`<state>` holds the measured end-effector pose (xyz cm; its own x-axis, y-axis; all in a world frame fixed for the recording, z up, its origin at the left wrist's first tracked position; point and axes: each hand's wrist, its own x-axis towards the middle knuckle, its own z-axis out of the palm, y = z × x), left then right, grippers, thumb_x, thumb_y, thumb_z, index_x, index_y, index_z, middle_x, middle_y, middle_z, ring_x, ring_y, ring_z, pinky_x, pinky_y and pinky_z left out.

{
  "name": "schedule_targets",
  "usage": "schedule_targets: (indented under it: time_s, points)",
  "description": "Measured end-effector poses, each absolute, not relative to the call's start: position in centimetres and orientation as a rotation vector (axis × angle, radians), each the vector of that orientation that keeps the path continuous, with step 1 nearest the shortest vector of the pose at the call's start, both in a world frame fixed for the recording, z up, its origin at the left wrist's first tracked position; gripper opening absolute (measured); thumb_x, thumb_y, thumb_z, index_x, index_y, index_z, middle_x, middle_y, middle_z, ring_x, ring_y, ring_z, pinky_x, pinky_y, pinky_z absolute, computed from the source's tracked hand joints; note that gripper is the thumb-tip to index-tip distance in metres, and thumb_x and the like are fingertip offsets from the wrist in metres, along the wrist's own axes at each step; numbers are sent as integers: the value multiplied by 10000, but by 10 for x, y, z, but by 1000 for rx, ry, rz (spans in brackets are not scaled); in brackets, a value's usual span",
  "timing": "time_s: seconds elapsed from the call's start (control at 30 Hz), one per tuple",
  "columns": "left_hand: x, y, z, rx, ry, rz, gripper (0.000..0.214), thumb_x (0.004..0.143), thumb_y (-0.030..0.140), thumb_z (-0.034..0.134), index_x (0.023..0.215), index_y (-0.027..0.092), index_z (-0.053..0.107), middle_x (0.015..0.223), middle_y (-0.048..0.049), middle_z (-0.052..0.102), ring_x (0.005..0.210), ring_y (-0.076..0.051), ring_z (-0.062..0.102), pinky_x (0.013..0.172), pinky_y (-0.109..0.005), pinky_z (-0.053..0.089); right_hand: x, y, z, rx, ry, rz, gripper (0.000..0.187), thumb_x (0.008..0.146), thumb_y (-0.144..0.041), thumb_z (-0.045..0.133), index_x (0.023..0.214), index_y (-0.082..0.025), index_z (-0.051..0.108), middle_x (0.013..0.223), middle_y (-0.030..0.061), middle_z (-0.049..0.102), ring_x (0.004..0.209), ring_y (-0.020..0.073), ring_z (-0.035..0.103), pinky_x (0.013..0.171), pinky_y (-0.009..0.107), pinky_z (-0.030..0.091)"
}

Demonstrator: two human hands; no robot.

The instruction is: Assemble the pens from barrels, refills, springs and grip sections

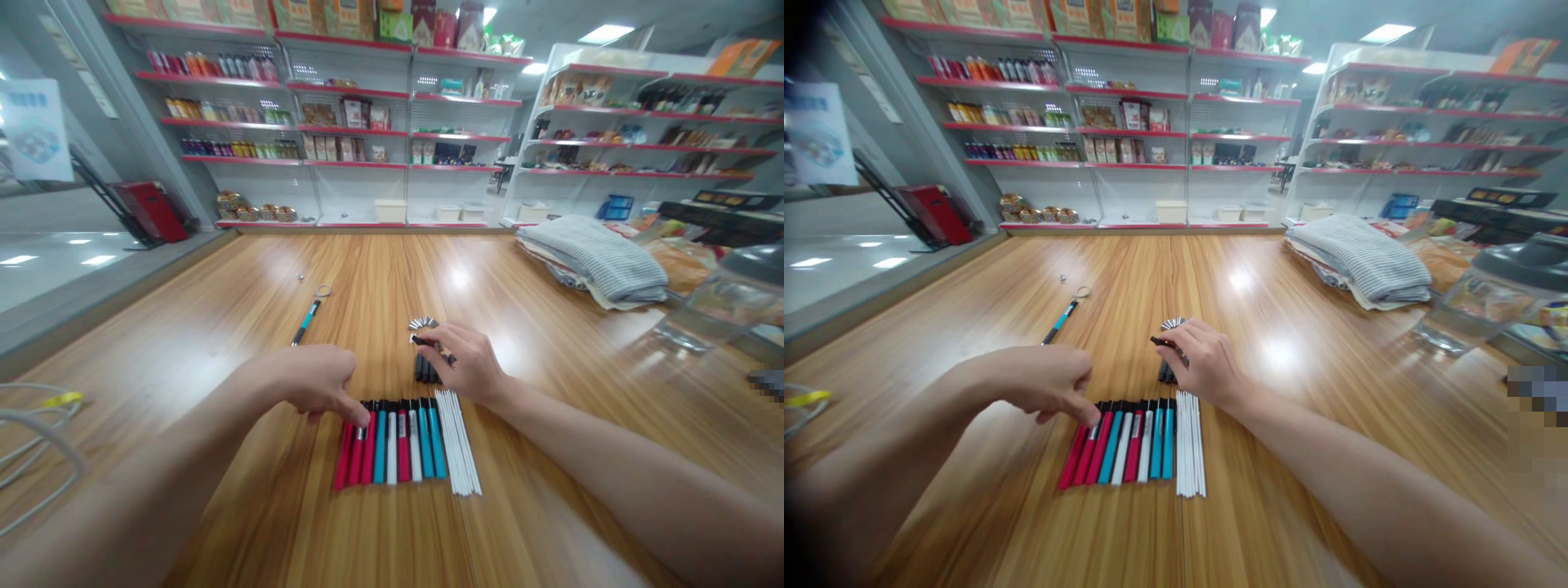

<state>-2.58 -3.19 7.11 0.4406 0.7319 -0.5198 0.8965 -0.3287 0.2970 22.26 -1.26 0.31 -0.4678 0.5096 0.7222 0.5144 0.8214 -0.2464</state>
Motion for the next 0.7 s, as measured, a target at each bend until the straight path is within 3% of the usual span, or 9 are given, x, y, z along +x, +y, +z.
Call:
schedule_targets:
  time_s: [0.13, 0.3, 0.53, 0.7]
  points:
    - [-25, -34, 67, 2194, 1422, -386, 549, 608, 597, 673, 309, 198, 442, 314, -33, 467, 268, -148, 398, 338, -265, 232, 223, -13, 2, -741, -2157, 15, 174, 875, -253, 569, 1019, -175, 626, 933, 85, 681, 870, 200, 609, 781, 347, 491]
    - [-27, -28, 65, 2083, 1496, -468, 466, 619, 500, 685, 329, 190, 493, 347, -38, 499, 294, -154, 438, 320, -253, 255, 223, -13, 2, -758, -2138, 32, 171, 876, -237, 562, 1022, -175, 625, 947, 85, 683, 886, 206, 605, 776, 345, 486]
    - [-33, -24, 65, 1913, 1347, -571, 300, 672, 420, 614, 524, 159, 623, 504, -70, 624, 409, -164, 549, 378, -237, 362, 225, -9, 2, -870, -2023, 57, 132, 880, -249, 544, 964, -173, 612, 876, 67, 668, 819, 184, 604, 738, 318, 483]
    - [-36, -22, 67, 1883, 1338, -487, 161, 654, 285, 589, 550, 168, 553, 470, -31, 576, 387, -140, 503, 359, -220, 324, 226, -7, 2, -947, -1920, 124, 207, 883, -261, 534, 1066, -190, 601, 852, 49, 659, 770, 166, 606, 683, 288, 494]
